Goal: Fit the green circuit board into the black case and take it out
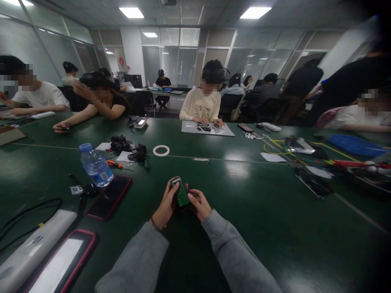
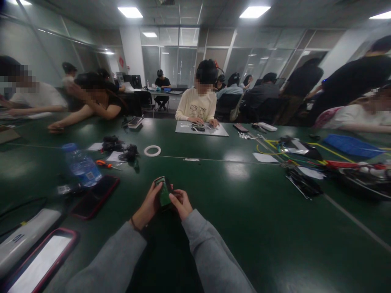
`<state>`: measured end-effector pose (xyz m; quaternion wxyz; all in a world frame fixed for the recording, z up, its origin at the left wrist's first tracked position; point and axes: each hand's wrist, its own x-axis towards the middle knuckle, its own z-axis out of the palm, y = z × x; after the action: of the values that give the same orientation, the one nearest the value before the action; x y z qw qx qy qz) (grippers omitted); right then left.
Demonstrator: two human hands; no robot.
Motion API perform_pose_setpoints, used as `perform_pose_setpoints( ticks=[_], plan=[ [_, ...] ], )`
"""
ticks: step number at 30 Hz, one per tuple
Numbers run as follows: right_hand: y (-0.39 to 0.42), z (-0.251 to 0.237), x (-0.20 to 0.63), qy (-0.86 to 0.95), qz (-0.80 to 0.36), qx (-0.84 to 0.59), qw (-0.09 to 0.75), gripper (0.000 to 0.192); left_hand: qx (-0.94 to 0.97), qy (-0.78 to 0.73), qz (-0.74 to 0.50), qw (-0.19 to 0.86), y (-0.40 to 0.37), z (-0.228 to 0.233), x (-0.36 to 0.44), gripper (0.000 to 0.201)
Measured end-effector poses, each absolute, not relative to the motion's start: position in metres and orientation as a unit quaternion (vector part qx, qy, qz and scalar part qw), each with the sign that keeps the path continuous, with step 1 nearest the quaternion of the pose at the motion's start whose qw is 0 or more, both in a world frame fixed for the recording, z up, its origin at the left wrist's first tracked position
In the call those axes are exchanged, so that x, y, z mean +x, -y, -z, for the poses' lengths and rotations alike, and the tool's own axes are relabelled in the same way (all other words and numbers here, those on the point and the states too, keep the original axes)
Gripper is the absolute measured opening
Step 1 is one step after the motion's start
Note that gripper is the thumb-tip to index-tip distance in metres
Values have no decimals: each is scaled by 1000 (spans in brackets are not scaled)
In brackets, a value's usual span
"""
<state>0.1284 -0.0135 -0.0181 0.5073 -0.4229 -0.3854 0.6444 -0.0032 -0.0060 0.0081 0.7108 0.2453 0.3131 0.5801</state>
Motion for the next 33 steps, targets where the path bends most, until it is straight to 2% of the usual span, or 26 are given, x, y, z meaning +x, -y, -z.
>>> perform_pose_setpoints(
  ticks=[3,15,24,28,33],
  plan=[
    [15,15,127,400,-672,-394,482,58,250,-306,-580,713,8,-9,-3,46],
    [32,3,117,333,-750,-327,469,53,258,-289,-575,720,14,-17,-1,41],
    [37,5,107,322,-712,-337,524,59,287,-294,-576,707,13,-16,-3,46],
    [37,7,107,354,-707,-334,513,56,289,-304,-579,699,10,-12,-2,45],
    [18,13,122,436,-626,-362,535,59,272,-291,-587,705,8,-8,2,46]
  ],
)
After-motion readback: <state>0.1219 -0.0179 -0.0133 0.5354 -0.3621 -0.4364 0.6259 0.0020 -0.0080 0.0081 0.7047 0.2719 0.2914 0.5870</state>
